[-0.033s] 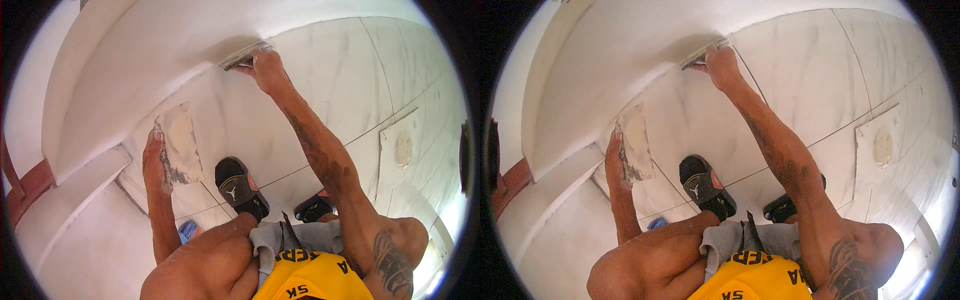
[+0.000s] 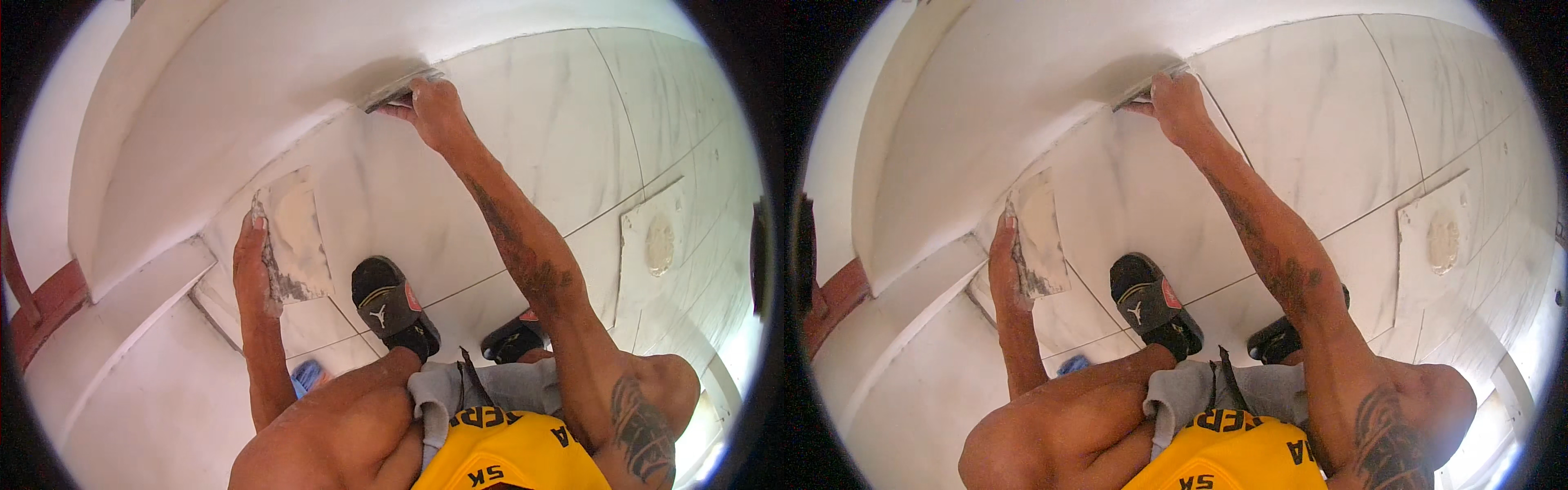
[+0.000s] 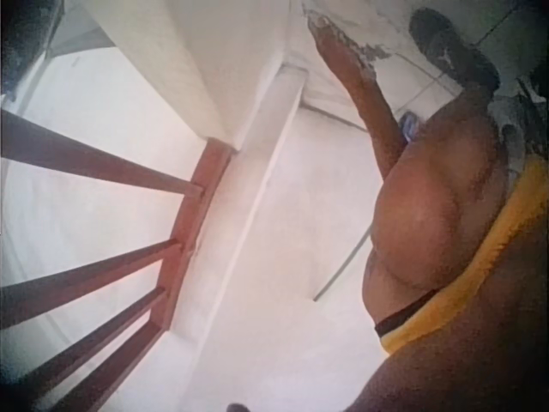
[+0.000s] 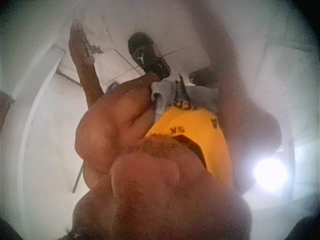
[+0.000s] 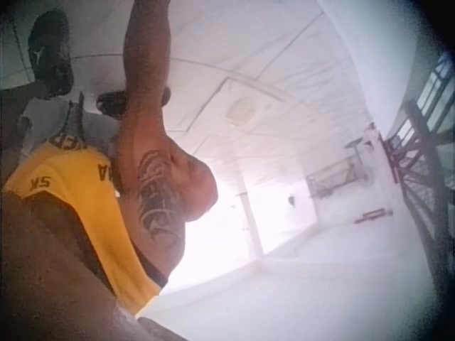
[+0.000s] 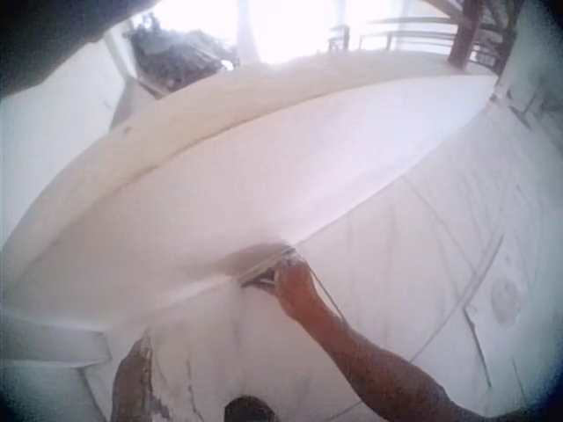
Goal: The person applies wall compound to the base of a wall using two joint knives, scraping the material from one knife onto the other and then spreading it across the seam at floor level.
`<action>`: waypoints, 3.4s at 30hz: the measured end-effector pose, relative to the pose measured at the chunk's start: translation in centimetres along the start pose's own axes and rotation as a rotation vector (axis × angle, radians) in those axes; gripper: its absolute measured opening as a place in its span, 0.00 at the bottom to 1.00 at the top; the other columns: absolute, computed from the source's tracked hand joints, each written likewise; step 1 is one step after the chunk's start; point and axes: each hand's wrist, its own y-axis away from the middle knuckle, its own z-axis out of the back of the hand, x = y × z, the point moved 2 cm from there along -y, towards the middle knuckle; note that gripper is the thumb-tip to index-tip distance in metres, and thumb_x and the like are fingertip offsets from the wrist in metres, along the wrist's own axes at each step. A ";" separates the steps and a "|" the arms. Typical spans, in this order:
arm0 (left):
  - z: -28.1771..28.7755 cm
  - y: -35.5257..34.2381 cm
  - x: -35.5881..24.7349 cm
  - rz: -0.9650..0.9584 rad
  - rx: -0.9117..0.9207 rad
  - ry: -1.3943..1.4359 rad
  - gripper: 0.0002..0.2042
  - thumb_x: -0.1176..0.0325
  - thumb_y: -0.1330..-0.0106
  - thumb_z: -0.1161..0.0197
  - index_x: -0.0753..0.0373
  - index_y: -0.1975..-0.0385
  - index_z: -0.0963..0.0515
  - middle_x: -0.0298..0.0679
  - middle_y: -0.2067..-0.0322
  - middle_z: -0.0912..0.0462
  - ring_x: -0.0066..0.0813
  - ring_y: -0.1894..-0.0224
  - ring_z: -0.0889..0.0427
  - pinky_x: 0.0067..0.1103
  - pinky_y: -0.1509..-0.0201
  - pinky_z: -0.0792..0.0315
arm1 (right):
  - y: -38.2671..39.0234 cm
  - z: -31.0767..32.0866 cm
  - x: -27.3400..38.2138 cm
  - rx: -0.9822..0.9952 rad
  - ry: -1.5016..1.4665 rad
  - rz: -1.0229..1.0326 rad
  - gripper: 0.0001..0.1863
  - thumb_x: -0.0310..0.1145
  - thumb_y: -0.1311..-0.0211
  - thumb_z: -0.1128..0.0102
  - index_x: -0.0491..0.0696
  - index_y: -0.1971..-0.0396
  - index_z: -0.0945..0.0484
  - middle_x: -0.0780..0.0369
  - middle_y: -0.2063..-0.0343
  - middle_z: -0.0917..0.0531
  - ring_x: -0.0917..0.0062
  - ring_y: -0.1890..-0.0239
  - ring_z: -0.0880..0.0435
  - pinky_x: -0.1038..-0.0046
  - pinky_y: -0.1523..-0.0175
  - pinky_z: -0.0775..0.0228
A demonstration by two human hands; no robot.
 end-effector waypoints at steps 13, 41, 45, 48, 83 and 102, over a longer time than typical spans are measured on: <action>-0.1 0.4 -0.2 -0.041 0.020 -0.052 0.26 0.60 0.31 0.46 0.71 0.38 0.38 0.43 0.47 0.26 0.27 0.49 0.25 0.20 0.45 0.31 | -0.3 -3.7 3.2 -0.026 -0.039 0.040 0.17 0.26 0.35 0.56 0.21 0.61 0.32 0.44 0.59 0.23 0.57 0.53 0.20 0.66 0.46 0.21; -5.9 -3.8 -0.4 -0.086 0.313 -0.220 0.21 0.63 0.29 0.48 0.68 0.41 0.34 0.39 0.53 0.22 0.22 0.54 0.23 0.19 0.50 0.28 | 12.0 -2.7 7.1 0.722 1.582 0.968 0.25 0.25 0.50 0.42 0.48 0.48 0.28 0.59 0.49 0.25 0.66 0.42 0.29 0.61 0.36 0.39; -6.3 -3.1 -0.9 -0.074 0.413 -0.180 0.21 0.64 0.29 0.48 0.69 0.40 0.35 0.39 0.52 0.22 0.22 0.54 0.23 0.19 0.50 0.28 | 12.4 -2.7 5.7 0.803 1.662 1.000 0.23 0.28 0.47 0.42 0.49 0.48 0.27 0.60 0.48 0.25 0.67 0.40 0.31 0.59 0.33 0.44; -6.7 -2.1 -1.6 -0.062 0.335 -0.214 0.20 0.64 0.29 0.49 0.69 0.41 0.34 0.38 0.53 0.22 0.21 0.55 0.23 0.19 0.51 0.28 | 12.4 -2.8 4.8 0.839 1.680 1.014 0.22 0.29 0.45 0.43 0.49 0.48 0.27 0.60 0.48 0.25 0.68 0.39 0.31 0.59 0.32 0.47; -4.2 -0.4 -0.2 -0.036 0.163 -0.282 0.24 0.60 0.32 0.47 0.67 0.40 0.34 0.42 0.48 0.25 0.28 0.49 0.25 0.21 0.44 0.32 | -0.2 8.1 2.1 -0.051 -0.066 -0.051 0.16 0.26 0.33 0.58 0.28 0.53 0.35 0.47 0.52 0.27 0.57 0.51 0.23 0.56 0.47 0.25; -3.2 0.0 -0.5 -0.019 0.095 -0.248 0.25 0.60 0.32 0.45 0.66 0.38 0.35 0.42 0.48 0.25 0.28 0.49 0.24 0.21 0.45 0.31 | -3.9 4.9 5.4 0.147 1.731 0.389 0.18 0.35 0.37 0.41 0.31 0.60 0.24 0.52 0.63 0.16 0.66 0.59 0.16 0.72 0.46 0.24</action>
